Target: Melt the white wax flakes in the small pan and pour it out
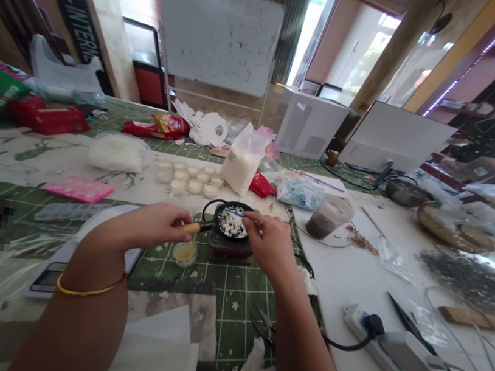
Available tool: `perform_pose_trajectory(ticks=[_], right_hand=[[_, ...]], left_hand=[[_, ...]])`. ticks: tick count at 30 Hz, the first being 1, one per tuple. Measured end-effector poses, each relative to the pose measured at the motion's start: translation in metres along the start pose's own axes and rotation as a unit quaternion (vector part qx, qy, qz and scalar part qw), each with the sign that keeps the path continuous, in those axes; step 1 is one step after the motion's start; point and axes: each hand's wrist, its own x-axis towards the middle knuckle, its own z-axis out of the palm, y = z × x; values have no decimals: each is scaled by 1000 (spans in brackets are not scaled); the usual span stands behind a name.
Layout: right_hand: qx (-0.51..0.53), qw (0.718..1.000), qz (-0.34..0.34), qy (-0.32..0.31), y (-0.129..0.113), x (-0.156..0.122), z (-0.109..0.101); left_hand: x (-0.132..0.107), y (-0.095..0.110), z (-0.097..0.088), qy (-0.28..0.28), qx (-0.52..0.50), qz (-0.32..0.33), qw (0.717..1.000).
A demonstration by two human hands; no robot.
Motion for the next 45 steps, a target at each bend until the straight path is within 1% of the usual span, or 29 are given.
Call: perform_pose_trajectory(ticks=[2, 5, 9, 10, 13, 15, 19, 23, 27, 31, 32, 35, 36, 40, 44, 45], right_hand=[[-7, 1000, 5, -1, -2, -1, -1], [3, 999, 10, 37, -4, -3, -3], [5, 1000, 0, 0, -4, -3, -3], [1, 1000, 2, 3, -2, -3, -3], [-18, 998, 13, 62, 3, -2, -5], [-42, 996, 23, 77, 6, 0, -6], [-57, 998, 24, 34, 9, 1, -6], [-53, 996, 20, 65, 9, -1, -9], [-65, 997, 23, 32, 6, -4, -14], [-49, 996, 19, 66, 0, -9, -21], [-48, 997, 17, 63, -1, -10, -22], [-47, 999, 7, 15, -3, -11, -23], [-45, 999, 5, 8, -4, -11, -23], [-30, 998, 9, 45, -5, -12, -24], [-40, 999, 6, 8, -6, -13, -24], [-40, 999, 8, 9, -6, -13, -24]], left_hand=[[0, 1, 0, 0, 1, 2, 1000], [0, 2, 0, -2, -3, 5, 1000], [0, 3, 1, -1, -3, -2, 1000], [1, 3, 1, 0, -3, -2, 1000], [1, 3, 1, -3, -2, -2, 1000], [1, 3, 1, -5, 0, -4, 1000], [2, 4, 1, -6, 5, -2, 1000], [1, 4, 1, -9, 6, -2, 1000], [1, 3, 1, -6, 6, 1, 1000], [1, 4, 1, -11, 11, 3, 1000], [2, 4, 1, -13, 12, 2, 1000], [3, 4, 2, -16, 9, 1, 1000], [4, 4, 2, -17, 6, -1, 1000], [4, 3, 2, -17, 3, -2, 1000], [3, 4, 1, -14, 9, 2, 1000], [3, 5, 1, -13, 10, 0, 1000]])
